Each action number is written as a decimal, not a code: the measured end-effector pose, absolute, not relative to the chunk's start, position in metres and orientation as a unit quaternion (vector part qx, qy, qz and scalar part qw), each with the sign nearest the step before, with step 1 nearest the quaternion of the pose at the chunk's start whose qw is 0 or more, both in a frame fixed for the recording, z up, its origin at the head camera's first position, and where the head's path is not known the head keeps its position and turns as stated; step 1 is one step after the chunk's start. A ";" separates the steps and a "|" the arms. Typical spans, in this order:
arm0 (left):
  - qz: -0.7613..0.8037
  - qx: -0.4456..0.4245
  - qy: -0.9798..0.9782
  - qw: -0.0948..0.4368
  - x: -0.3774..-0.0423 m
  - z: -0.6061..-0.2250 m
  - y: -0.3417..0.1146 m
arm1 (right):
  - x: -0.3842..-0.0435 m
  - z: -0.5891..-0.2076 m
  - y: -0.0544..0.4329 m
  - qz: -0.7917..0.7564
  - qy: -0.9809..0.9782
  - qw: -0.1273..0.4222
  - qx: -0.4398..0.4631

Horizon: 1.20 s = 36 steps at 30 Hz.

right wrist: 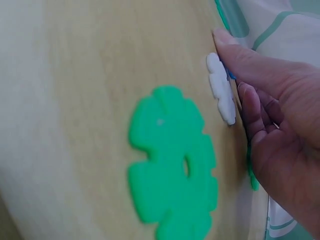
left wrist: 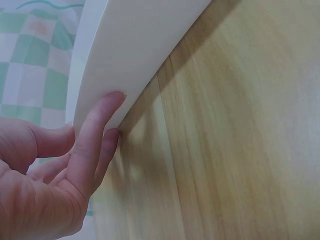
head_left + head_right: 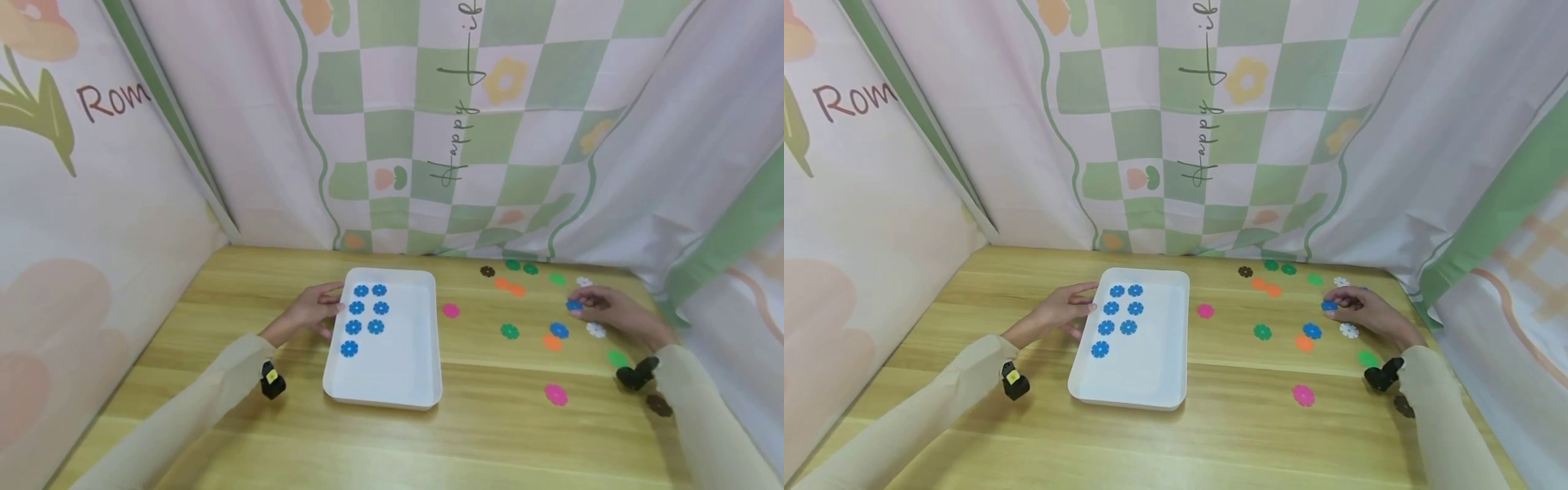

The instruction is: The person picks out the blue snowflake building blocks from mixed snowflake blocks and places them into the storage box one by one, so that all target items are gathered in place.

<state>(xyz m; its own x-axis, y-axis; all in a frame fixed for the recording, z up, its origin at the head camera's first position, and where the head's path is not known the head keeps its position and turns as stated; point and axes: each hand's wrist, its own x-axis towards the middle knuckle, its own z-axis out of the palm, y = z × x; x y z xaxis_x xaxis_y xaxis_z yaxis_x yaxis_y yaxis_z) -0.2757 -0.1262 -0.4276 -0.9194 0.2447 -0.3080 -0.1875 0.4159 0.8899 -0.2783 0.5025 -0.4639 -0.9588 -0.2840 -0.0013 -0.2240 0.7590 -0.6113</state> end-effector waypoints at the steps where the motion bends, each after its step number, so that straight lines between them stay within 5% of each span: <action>1: 0.539 0.020 0.818 0.200 -0.276 -0.428 -0.126 | -0.277 -0.464 0.502 -0.322 0.936 0.046 -0.136; 20: 0.543 0.026 0.815 0.201 -0.274 -0.427 -0.125 | -0.281 -0.453 0.496 -0.291 0.939 -0.002 -0.185; 29: 0.533 0.023 0.822 0.198 -0.274 -0.427 -0.125 | -0.282 -0.430 0.464 -0.329 0.936 0.066 -0.107; 36: 0.533 0.025 0.823 0.197 -0.273 -0.427 -0.126 | -0.286 -0.413 0.421 -0.463 0.867 0.121 -0.137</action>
<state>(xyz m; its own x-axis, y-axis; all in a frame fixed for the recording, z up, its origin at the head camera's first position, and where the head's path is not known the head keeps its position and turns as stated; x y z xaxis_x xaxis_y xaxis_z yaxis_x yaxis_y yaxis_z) -0.2731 -0.1263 -0.4268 -0.9213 0.2505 -0.2973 -0.1688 0.4311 0.8864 -0.2859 0.4208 -0.4128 -0.9329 -0.3505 -0.0829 -0.1259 0.5330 -0.8367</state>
